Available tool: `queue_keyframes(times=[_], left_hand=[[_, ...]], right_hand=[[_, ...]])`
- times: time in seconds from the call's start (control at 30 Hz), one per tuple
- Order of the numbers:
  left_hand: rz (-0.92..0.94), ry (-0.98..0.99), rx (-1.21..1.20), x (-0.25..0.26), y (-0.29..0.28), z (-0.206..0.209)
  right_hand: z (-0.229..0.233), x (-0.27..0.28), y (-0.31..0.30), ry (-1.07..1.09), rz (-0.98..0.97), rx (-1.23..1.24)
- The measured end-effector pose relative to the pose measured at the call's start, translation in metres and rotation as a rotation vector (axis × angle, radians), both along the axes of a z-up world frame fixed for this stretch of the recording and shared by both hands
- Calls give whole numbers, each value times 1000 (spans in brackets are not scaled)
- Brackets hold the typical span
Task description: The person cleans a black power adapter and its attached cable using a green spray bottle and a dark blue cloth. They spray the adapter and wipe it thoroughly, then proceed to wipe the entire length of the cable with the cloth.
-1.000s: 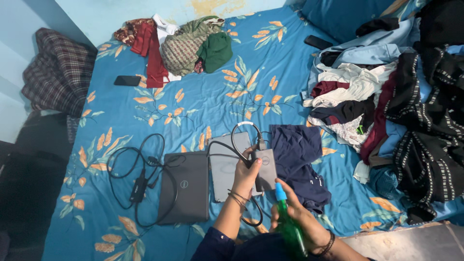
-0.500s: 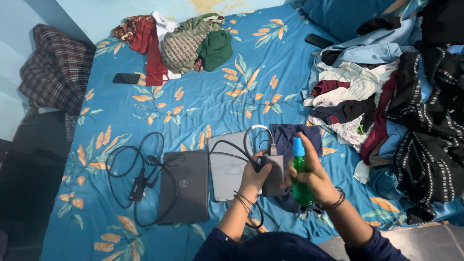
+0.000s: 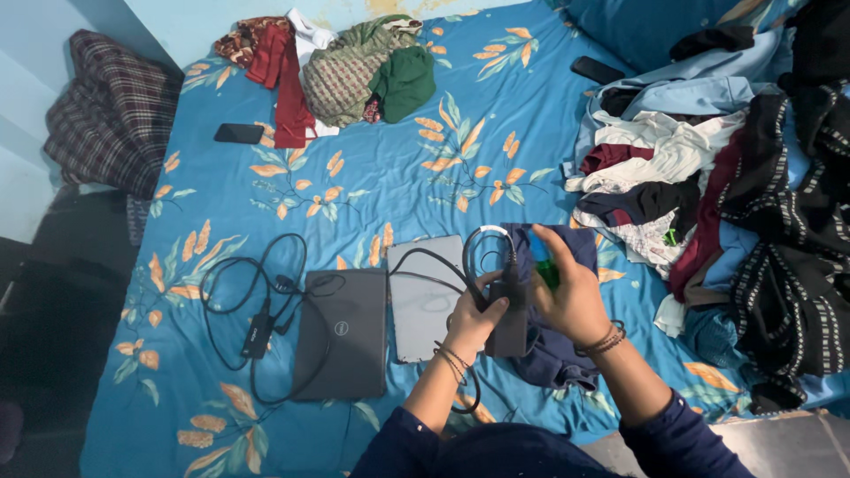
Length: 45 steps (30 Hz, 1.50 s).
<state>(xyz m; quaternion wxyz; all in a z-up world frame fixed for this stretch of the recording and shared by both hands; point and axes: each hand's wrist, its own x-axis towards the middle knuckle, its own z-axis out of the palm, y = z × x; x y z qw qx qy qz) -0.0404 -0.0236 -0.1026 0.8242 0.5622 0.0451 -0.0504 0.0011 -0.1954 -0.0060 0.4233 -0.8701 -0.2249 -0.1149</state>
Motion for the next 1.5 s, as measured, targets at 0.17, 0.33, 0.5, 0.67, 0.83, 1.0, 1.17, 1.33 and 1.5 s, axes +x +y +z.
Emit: queue_keyframes(times=[0.17,0.33,0.5,0.67,0.83,1.0,1.17,1.33,1.5], left_hand=[[2,-104,48,3,-5,-10],[-17,-62,-8,3,-1,-9],[-19,-89,-77,2,5,-11],[-6,-75,-68,2,7,-9],[4,-48,-64,1,5,-4],[16,-4,-68,4,3,-2],[0,-33,-136,5,2,-5],[-11,-39,-132,6,1,-9],[-54,-42,-157,0,3,-2]], right_hand=[[13,-1,10,-127,4,-31],[9,-1,8,-129,-98,-27],[6,-6,-2,-37,-135,-43],[0,-10,-4,-24,-168,-71],[-4,-17,-7,36,-166,-89],[-6,-19,-10,2,-158,-93],[-5,-23,-12,-30,-147,-90],[-6,-21,-13,-80,-159,-123],[-8,-16,-15,-96,-216,-146]])
